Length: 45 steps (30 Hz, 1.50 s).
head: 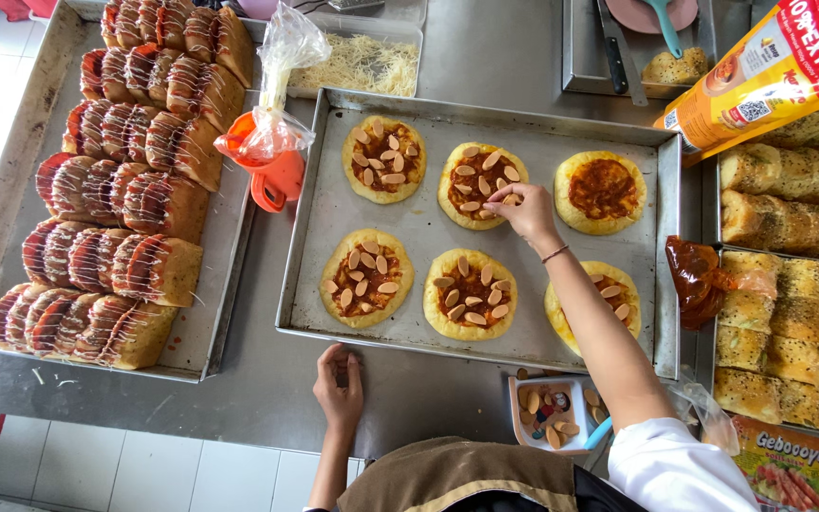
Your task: The person places small sliced pieces of food by hand onto prepared rounds of dough on a metal tray, working through multiple trays of pastries in a bakery.
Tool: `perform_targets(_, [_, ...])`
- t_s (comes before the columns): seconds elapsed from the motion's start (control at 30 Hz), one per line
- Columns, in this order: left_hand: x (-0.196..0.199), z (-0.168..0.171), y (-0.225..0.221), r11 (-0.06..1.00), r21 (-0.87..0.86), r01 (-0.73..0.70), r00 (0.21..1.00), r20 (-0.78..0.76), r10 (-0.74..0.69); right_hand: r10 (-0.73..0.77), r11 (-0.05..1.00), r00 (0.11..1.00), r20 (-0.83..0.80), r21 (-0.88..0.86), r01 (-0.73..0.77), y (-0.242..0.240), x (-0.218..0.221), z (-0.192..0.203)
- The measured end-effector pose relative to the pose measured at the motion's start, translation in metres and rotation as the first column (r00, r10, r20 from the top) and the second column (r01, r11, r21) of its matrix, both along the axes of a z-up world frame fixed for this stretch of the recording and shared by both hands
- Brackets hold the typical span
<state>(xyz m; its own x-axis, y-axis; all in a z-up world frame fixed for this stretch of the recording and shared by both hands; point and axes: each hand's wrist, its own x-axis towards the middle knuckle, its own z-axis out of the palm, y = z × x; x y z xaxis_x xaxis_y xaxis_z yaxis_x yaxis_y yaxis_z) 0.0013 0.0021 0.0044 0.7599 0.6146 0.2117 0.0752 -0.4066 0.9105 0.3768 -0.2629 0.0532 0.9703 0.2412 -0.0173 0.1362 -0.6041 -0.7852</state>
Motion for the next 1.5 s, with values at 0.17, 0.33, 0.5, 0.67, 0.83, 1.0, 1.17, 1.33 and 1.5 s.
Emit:
perform_targets(0.17, [0.000,0.002,-0.002,1.000,-0.018,-0.003,1.000,0.018,0.004,-0.069,0.998,0.974,0.217,0.015,0.067,-0.007,0.004,0.000])
perform_targets(0.33, [0.000,0.000,-0.001,1.000,-0.012,-0.006,1.000,0.017,0.006,-0.048,0.634,0.872,-0.487,0.660,0.403,-0.037,0.040,0.006])
perform_targets(0.5, [0.001,0.001,-0.002,1.000,-0.019,-0.014,1.000,0.015,0.014,0.374,-0.038,0.644,-0.667,0.683,0.729,-0.036,0.047,0.029])
perform_targets(0.67, [0.000,0.000,-0.001,1.000,0.006,-0.003,1.000,0.008,0.003,0.369,0.004,0.640,-0.674,0.689,0.724,-0.027,0.052,0.012])
perform_targets(0.83, [-0.001,0.000,-0.001,1.000,-0.017,-0.006,1.000,0.012,0.006,0.319,0.284,0.750,-0.580,0.813,0.508,-0.033,0.054,-0.006])
perform_targets(1.0, [0.000,-0.003,-0.001,1.000,-0.011,0.003,1.000,0.009,-0.003,-0.049,0.704,0.850,-0.525,0.585,0.402,-0.024,0.022,0.022])
perform_targets(1.17, [-0.001,-0.003,-0.002,0.999,-0.031,-0.014,1.000,-0.004,0.014,-0.121,0.822,0.904,-0.409,0.469,0.322,-0.013,0.000,0.027])
perform_targets(1.33, [-0.001,-0.003,-0.001,0.999,-0.043,0.008,1.000,0.020,-0.007,-0.105,0.841,0.933,-0.345,0.470,0.269,-0.010,-0.003,0.011])
perform_targets(1.5, [-0.001,-0.003,-0.001,1.000,-0.018,0.020,0.999,0.028,-0.020,-0.146,0.876,0.973,-0.179,0.433,0.211,-0.006,-0.005,0.003])
